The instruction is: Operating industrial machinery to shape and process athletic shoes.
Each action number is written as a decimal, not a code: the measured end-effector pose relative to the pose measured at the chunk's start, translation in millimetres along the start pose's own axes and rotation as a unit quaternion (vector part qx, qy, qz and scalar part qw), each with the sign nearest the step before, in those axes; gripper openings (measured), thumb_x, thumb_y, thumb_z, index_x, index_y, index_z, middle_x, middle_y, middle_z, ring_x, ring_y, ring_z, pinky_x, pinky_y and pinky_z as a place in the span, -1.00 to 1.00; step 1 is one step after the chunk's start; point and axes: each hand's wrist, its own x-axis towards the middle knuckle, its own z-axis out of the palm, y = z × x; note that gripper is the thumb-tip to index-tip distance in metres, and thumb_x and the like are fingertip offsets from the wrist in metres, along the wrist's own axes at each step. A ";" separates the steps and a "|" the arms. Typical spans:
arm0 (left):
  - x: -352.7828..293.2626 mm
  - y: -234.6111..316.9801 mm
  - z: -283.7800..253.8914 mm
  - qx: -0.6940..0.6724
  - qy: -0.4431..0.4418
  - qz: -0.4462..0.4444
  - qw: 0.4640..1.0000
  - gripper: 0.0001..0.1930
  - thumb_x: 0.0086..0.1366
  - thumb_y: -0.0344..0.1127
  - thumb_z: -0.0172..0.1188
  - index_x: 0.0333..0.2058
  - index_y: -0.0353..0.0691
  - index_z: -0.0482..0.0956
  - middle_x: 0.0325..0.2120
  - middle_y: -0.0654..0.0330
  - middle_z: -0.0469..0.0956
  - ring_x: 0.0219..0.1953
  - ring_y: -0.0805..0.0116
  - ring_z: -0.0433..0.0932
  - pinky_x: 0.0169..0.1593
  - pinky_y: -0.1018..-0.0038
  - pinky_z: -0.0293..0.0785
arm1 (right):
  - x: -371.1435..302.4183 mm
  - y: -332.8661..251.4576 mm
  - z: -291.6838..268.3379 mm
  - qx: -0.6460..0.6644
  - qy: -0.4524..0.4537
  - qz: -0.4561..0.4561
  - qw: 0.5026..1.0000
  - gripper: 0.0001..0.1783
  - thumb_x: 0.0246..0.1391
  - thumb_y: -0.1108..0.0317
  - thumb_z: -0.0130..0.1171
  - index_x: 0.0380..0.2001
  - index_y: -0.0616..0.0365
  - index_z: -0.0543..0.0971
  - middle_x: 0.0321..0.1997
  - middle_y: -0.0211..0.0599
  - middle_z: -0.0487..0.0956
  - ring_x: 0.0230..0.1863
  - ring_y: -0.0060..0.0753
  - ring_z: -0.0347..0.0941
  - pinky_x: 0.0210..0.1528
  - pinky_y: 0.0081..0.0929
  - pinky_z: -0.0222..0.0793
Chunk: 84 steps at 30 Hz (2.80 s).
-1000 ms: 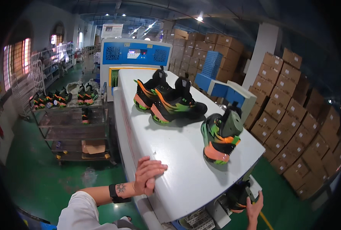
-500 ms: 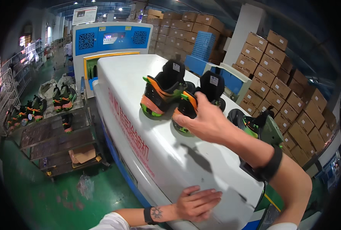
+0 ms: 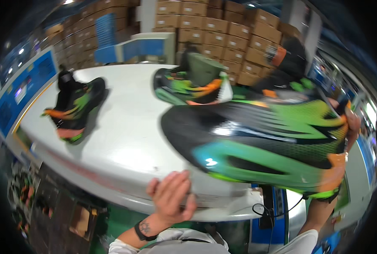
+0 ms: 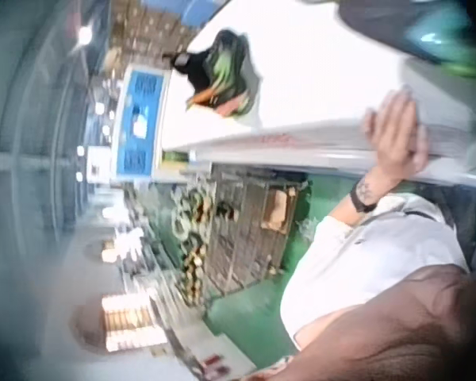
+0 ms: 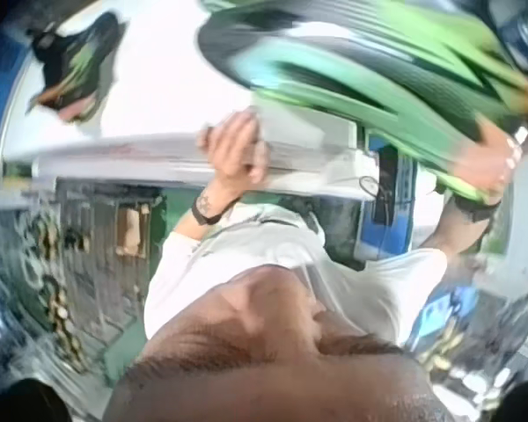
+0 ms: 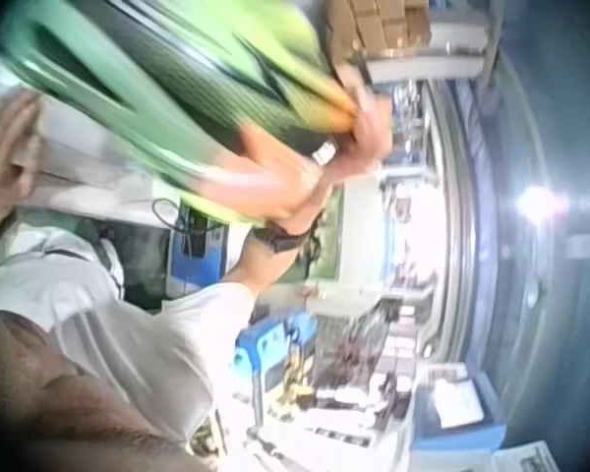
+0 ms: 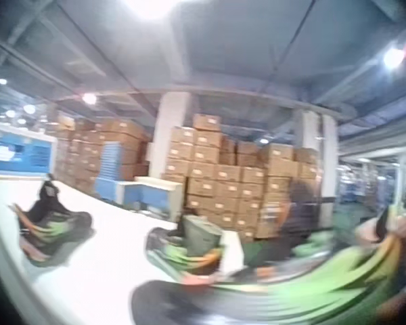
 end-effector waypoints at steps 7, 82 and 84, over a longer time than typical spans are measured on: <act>8.6 22.0 -3.2 -0.041 -0.002 0.040 0.998 -0.72 -0.04 -0.48 0.04 -0.26 -0.25 0.49 -0.22 0.10 0.55 -0.02 0.10 0.49 0.26 0.11 -0.01 | -185.1 -26.8 -225.5 -0.328 0.278 -0.105 0.897 -0.58 0.12 -0.06 0.06 -0.44 0.11 0.38 -0.42 -0.42 0.33 -0.37 -0.48 0.31 -0.21 -0.43 0.32; -484.6 -193.9 -498.5 0.107 -0.223 -0.738 0.628 -0.51 0.19 -0.14 0.04 0.06 -0.24 0.37 -0.06 -0.09 0.47 -0.02 -0.03 0.49 0.03 0.11 0.39 | -440.3 543.2 958.6 -0.307 -0.539 0.036 0.783 -0.49 -0.07 0.13 0.29 -0.25 0.42 0.49 -0.24 0.20 0.54 -0.21 0.13 0.50 -0.16 -0.21 0.42; -507.1 -189.2 -513.2 0.149 -0.227 -0.718 0.641 -0.51 0.18 -0.15 0.02 0.06 -0.24 0.37 -0.07 -0.08 0.47 -0.03 -0.04 0.50 0.02 0.11 0.40 | -460.8 555.0 981.9 -0.274 -0.428 0.055 0.860 -0.67 -0.06 0.20 0.25 -0.63 0.31 0.58 -0.60 0.06 0.56 -0.49 0.20 0.51 -0.37 -0.13 0.43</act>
